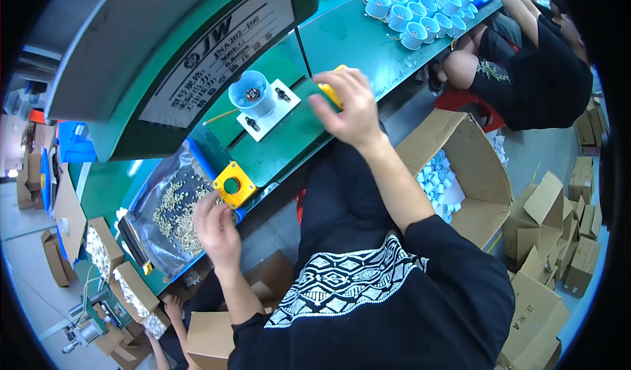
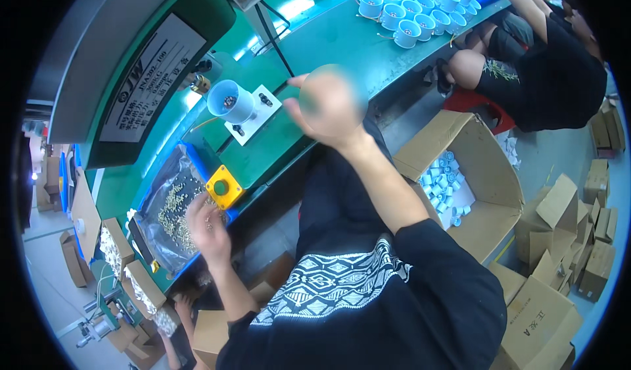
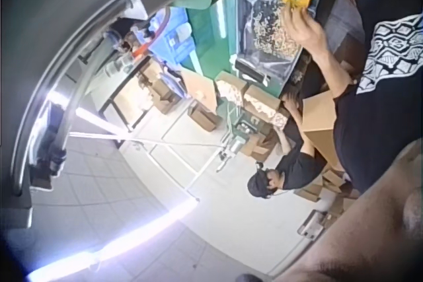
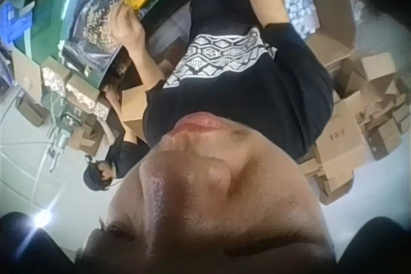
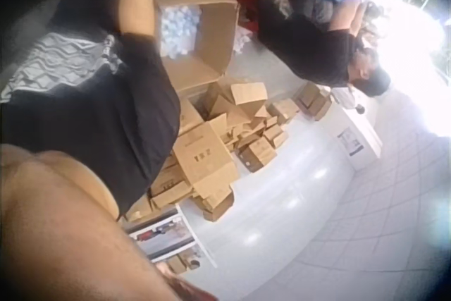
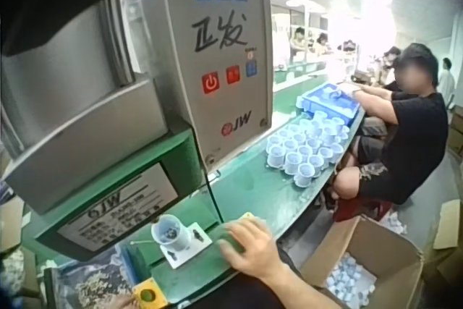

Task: Operating a machine to package small components into blue containers and then placing them into boxes.

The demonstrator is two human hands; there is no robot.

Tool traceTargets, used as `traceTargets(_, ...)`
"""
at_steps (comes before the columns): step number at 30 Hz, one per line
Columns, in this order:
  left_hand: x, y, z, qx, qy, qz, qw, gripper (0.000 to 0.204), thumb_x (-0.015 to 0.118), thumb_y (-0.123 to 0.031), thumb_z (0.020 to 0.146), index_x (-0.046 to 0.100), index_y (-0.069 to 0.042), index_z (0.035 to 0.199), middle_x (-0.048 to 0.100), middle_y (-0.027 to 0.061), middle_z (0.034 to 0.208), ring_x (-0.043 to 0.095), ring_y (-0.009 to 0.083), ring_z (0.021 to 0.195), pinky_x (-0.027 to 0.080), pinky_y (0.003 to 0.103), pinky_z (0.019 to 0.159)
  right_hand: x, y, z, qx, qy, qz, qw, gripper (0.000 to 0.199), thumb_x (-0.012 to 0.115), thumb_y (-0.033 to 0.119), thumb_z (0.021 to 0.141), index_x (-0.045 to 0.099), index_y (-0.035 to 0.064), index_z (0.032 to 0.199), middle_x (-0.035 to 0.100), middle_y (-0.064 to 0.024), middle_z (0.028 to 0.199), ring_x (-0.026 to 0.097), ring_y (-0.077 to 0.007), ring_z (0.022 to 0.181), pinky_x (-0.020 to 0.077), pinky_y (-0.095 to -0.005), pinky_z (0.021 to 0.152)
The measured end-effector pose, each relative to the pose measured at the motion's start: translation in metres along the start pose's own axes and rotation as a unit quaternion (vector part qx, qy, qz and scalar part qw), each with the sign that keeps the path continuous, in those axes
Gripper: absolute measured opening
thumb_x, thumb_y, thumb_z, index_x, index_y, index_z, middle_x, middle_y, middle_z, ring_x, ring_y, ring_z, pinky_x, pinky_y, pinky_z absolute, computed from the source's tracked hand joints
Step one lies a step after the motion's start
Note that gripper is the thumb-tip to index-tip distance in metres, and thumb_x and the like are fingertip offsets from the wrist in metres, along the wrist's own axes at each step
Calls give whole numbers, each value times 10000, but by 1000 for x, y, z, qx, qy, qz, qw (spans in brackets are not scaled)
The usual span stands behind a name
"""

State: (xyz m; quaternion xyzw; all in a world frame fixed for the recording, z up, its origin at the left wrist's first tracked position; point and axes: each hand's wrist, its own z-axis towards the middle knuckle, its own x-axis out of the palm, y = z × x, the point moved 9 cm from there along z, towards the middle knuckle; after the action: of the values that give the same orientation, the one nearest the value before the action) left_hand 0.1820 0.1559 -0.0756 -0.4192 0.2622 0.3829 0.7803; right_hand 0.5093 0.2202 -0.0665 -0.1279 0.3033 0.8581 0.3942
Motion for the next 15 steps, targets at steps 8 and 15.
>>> traceTargets(8,21,-23,-3,76,1,-22,997,106,639,39,925,658,1,1023,705,171,1015,667,392,1039,524,480,929,-10,-43,-32,-45,-88,93,991,106,593,58,944,666,-7,985,742,-140,945,692,-318,952,570,-382,827)
traceTargets(15,25,-25,-2,87,19,5,996,115,630,44,924,668,9,1027,684,208,1065,655,394,1065,509,450,949,-11,-52,-36,-9,-91,104,990,115,557,64,965,633,-19,988,713,-180,924,680,-319,965,558,-389,881)
